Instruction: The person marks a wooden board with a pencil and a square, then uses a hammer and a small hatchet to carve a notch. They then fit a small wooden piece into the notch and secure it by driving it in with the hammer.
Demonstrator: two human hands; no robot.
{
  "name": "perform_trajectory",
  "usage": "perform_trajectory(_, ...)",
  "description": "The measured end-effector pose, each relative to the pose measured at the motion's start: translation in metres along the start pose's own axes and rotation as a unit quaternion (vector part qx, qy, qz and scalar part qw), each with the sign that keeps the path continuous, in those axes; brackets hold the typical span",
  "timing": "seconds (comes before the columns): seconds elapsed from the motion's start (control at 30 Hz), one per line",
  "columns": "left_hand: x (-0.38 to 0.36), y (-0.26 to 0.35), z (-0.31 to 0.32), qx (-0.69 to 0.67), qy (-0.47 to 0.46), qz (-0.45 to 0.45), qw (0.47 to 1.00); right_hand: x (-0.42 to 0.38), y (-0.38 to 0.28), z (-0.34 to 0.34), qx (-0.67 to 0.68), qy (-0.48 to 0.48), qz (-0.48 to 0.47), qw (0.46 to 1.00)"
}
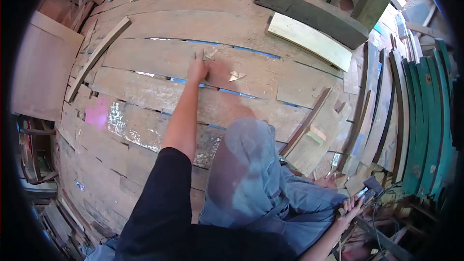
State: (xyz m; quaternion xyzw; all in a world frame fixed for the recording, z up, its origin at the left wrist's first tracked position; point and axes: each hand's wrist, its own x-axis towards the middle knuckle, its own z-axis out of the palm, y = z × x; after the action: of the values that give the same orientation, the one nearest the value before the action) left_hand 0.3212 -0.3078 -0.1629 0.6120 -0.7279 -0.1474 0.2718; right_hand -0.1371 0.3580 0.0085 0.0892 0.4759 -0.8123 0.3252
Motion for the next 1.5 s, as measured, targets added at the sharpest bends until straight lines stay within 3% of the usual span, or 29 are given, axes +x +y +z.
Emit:
perform_trajectory(0.07,0.01,0.004,-0.012,-0.003,-0.027,-0.021,0.999,-0.003,0.003,0.011,-0.015,0.021,-0.009,1.0)
perform_trajectory(0.17,0.014,0.004,-0.025,0.049,-0.073,0.093,0.992,-0.006,0.004,0.02,-0.034,0.038,-0.012,0.999)
perform_trajectory(0.27,0.018,0.012,-0.036,-0.001,-0.121,0.16,0.98,-0.009,0.007,0.036,-0.02,0.081,-0.011,0.996)
perform_trajectory(0.57,0.01,0.031,-0.047,-0.134,-0.13,-0.014,0.982,-0.004,0.002,0.022,-0.025,0.059,0.007,0.998)
perform_trajectory(0.67,0.015,0.0,-0.029,-0.105,-0.021,0.104,0.989,-0.007,0.003,0.029,-0.017,0.059,0.014,0.998)
perform_trajectory(0.8,0.013,0.004,-0.037,-0.025,0.09,0.188,0.978,-0.004,0.0,0.009,-0.039,0.023,0.013,0.999)
perform_trajectory(0.83,0.018,0.002,-0.033,-0.033,0.087,0.201,0.975,-0.008,0.009,0.029,-0.144,0.172,-0.034,0.974)
perform_trajectory(0.9,0.003,0.049,-0.013,-0.107,0.034,0.196,0.974,-0.019,0.019,0.064,-0.241,0.291,-0.072,0.923)
perform_trajectory(0.97,-0.01,0.142,-0.047,-0.21,-0.055,0.158,0.963,-0.025,0.02,0.056,-0.221,0.185,-0.047,0.956)
perform_trajectory(1.0,-0.02,0.179,-0.05,-0.207,-0.136,0.202,0.947,-0.029,0.02,0.053,-0.204,0.11,-0.03,0.972)
perform_trajectory(1.13,-0.089,0.319,-0.058,-0.128,-0.414,0.359,0.827,-0.062,0.044,0.101,-0.268,0.018,-0.022,0.963)
perform_trajectory(1.2,-0.134,0.352,-0.027,-0.11,-0.435,0.413,0.793,-0.077,0.061,0.133,-0.283,0.004,0.012,0.959)
perform_trajectory(1.27,-0.18,0.368,-0.002,-0.083,-0.383,0.433,0.812,-0.076,0.081,0.139,-0.289,-0.063,0.031,0.955)
perform_trajectory(1.37,-0.223,0.376,0.01,-0.083,-0.338,0.379,0.858,-0.06,0.103,0.133,-0.34,-0.126,0.066,0.929)
perform_trajectory(1.5,-0.234,0.355,0.037,-0.098,-0.262,0.357,0.891,-0.05,0.122,0.144,-0.373,-0.141,0.07,0.914)
